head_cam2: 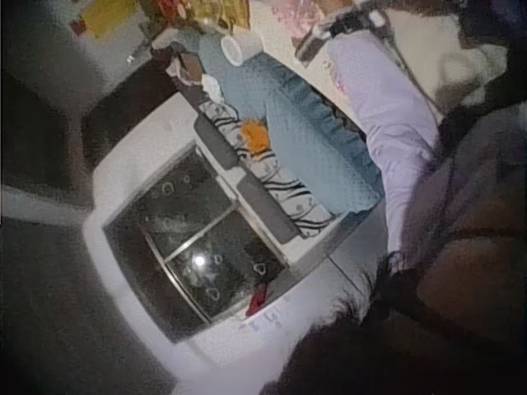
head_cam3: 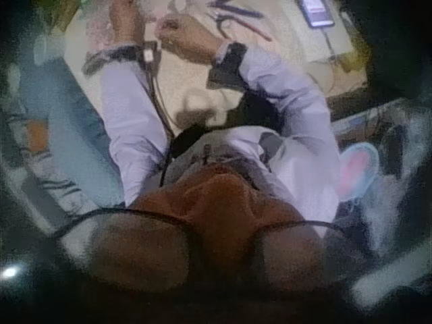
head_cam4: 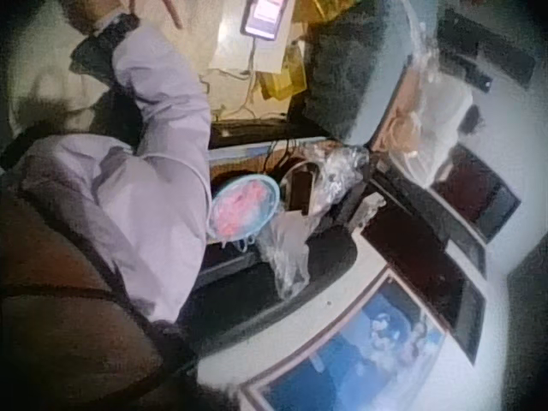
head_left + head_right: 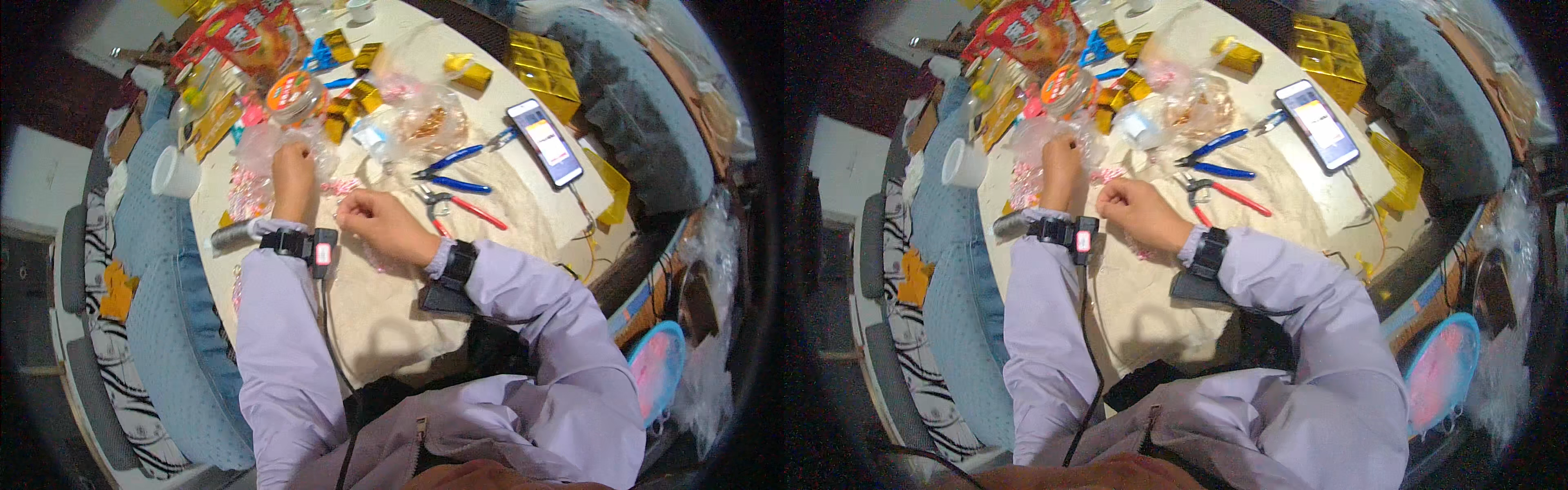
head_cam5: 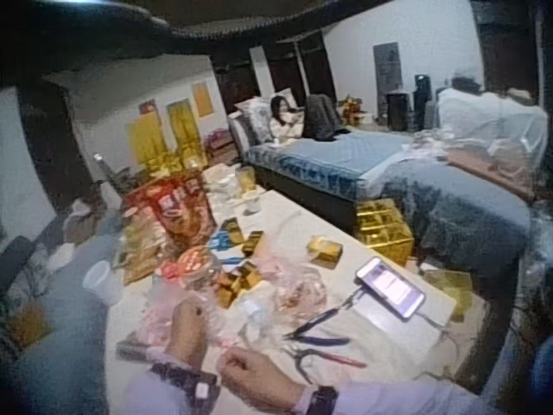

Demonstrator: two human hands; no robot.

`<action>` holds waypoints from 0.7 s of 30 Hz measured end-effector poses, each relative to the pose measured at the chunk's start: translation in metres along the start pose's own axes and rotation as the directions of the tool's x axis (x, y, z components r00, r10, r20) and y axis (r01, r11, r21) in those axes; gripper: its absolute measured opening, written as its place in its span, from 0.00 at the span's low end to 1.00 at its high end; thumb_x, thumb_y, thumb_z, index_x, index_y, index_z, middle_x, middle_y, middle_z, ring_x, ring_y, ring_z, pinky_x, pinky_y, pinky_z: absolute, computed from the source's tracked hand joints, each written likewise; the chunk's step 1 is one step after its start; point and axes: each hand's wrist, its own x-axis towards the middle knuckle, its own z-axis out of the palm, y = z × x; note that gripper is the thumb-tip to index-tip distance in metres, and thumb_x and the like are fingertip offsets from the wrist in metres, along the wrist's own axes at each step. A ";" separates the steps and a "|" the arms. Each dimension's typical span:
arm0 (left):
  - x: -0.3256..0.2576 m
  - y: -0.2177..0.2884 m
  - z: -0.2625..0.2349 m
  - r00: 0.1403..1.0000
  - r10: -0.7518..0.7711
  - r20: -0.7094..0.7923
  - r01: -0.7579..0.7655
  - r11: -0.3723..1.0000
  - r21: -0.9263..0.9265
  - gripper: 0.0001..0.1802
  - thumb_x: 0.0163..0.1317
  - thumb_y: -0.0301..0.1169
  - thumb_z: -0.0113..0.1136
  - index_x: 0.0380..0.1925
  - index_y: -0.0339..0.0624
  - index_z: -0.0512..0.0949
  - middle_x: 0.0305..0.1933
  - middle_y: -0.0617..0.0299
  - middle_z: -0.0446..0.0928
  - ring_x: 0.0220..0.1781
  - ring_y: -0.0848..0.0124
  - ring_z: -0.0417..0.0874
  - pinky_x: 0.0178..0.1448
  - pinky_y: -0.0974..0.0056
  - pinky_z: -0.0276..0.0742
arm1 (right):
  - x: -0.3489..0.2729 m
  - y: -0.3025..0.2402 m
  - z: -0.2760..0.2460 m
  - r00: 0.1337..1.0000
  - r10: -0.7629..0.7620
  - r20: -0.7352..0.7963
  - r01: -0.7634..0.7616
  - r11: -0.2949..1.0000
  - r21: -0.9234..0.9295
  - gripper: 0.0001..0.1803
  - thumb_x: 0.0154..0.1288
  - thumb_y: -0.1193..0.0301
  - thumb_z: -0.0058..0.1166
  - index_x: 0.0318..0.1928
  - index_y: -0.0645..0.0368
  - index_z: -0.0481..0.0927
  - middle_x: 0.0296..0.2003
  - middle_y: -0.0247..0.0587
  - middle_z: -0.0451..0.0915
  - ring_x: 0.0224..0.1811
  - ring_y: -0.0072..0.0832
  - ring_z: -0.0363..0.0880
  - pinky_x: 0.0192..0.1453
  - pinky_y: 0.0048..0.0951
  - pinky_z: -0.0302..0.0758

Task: The person assembles a beaded keychain by threading pink and clear beads onto a wire and using pliers to close jump rings. They attach a metal ring to the finished beaded strand and place the completed keychain on the table.

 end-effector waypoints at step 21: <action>-0.005 -0.001 0.022 0.997 0.000 -0.081 0.010 0.993 0.117 0.10 0.60 0.25 0.48 0.28 0.32 0.78 0.35 0.38 0.80 0.39 0.39 0.81 0.42 0.41 0.74 | -0.004 -0.017 -0.001 0.998 -0.022 -0.066 0.028 0.997 0.078 0.08 0.67 0.70 0.57 0.35 0.63 0.79 0.28 0.34 0.79 0.31 0.19 0.76 0.38 0.25 0.75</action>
